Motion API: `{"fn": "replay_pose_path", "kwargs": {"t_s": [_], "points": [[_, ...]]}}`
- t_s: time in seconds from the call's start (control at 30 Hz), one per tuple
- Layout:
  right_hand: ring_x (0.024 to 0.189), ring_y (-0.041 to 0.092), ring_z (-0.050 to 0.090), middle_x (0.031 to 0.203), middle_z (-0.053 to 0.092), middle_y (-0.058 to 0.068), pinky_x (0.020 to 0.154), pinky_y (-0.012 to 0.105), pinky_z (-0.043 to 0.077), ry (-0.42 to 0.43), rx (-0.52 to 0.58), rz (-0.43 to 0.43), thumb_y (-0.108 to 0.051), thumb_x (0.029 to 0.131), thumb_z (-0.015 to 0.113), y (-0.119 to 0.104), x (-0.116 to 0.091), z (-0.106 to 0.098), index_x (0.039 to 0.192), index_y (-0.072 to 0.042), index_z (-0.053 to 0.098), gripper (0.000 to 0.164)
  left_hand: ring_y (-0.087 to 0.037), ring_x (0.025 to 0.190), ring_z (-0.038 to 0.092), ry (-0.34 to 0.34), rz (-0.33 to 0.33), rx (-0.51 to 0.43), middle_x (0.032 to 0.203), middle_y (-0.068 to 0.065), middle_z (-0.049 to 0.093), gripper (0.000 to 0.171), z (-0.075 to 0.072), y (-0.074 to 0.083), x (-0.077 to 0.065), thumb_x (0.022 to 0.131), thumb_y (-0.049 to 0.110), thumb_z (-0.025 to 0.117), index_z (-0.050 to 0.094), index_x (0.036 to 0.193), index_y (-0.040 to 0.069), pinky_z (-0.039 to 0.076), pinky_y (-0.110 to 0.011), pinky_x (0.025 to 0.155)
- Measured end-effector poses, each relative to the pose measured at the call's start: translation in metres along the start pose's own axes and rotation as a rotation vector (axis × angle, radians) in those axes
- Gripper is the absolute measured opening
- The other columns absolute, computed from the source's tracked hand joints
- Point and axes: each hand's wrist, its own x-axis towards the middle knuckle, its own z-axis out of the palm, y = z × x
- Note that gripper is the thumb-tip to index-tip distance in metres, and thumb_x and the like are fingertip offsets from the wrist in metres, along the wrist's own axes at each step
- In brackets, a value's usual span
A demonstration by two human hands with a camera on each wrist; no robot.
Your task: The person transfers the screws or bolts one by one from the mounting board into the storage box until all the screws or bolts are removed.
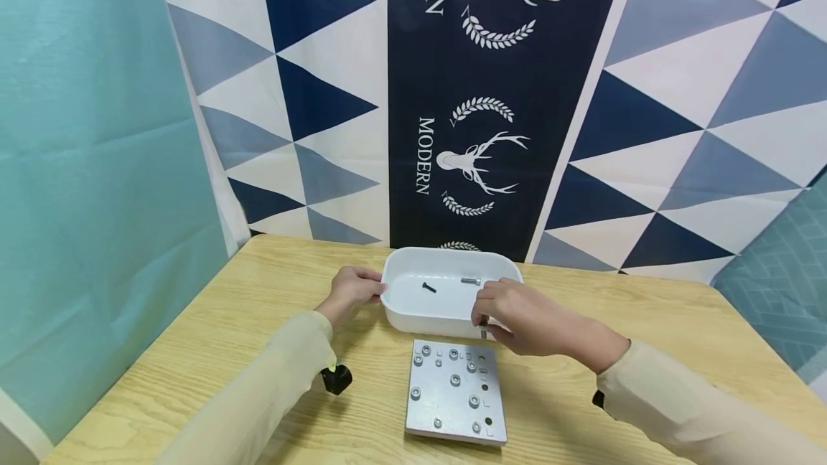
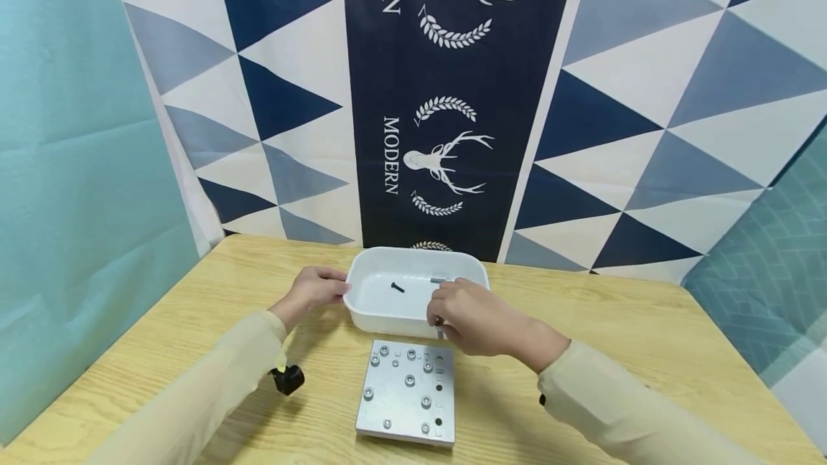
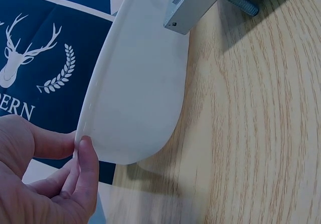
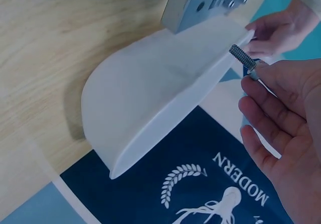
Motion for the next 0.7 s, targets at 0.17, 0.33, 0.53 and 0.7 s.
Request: {"fn": "replay_pose_path", "kwargs": {"t_s": [0.17,0.33,0.53,0.7], "points": [[0.078,0.007,0.053,0.08,0.065,-0.007,0.071,0.025,0.05,-0.009,0.017,0.019,-0.001,0.074,0.074,0.01,0.005,0.004,0.084,-0.014,0.068,0.017,-0.015,0.074,0.063,-0.003,0.001,-0.003,0.105,-0.019,0.066,0.021,0.001,-0.001,0.0,0.084,0.001,0.069,0.067,0.104,-0.003,0.058,-0.022,0.067],[0.078,0.007,0.052,0.081,0.066,-0.006,0.072,0.025,0.05,-0.008,0.018,0.039,-0.001,0.074,0.075,0.016,0.011,0.004,0.085,-0.014,0.068,0.018,-0.014,0.072,0.062,0.0,0.013,-0.001,0.104,-0.019,0.066,0.021,0.0,0.0,-0.002,0.083,0.001,0.07,0.068,0.103,-0.004,0.058,-0.022,0.066],[0.078,0.009,0.053,0.079,0.067,-0.006,0.075,0.029,0.051,-0.001,0.001,0.041,0.0,0.073,0.074,0.025,0.021,0.003,0.083,-0.015,0.068,0.019,-0.014,0.074,0.063,-0.002,0.017,0.001,0.106,-0.02,0.066,0.021,0.001,-0.001,0.0,0.084,0.002,0.069,0.068,0.104,-0.004,0.06,-0.023,0.069],[0.078,0.009,0.054,0.08,0.068,-0.006,0.075,0.03,0.051,-0.014,0.018,0.056,-0.001,0.075,0.073,0.032,0.03,0.002,0.083,-0.014,0.07,0.016,-0.014,0.074,0.062,-0.005,0.014,0.001,0.106,-0.02,0.066,0.021,0.001,-0.001,0.001,0.084,0.001,0.069,0.068,0.104,-0.004,0.059,-0.022,0.068]]}}
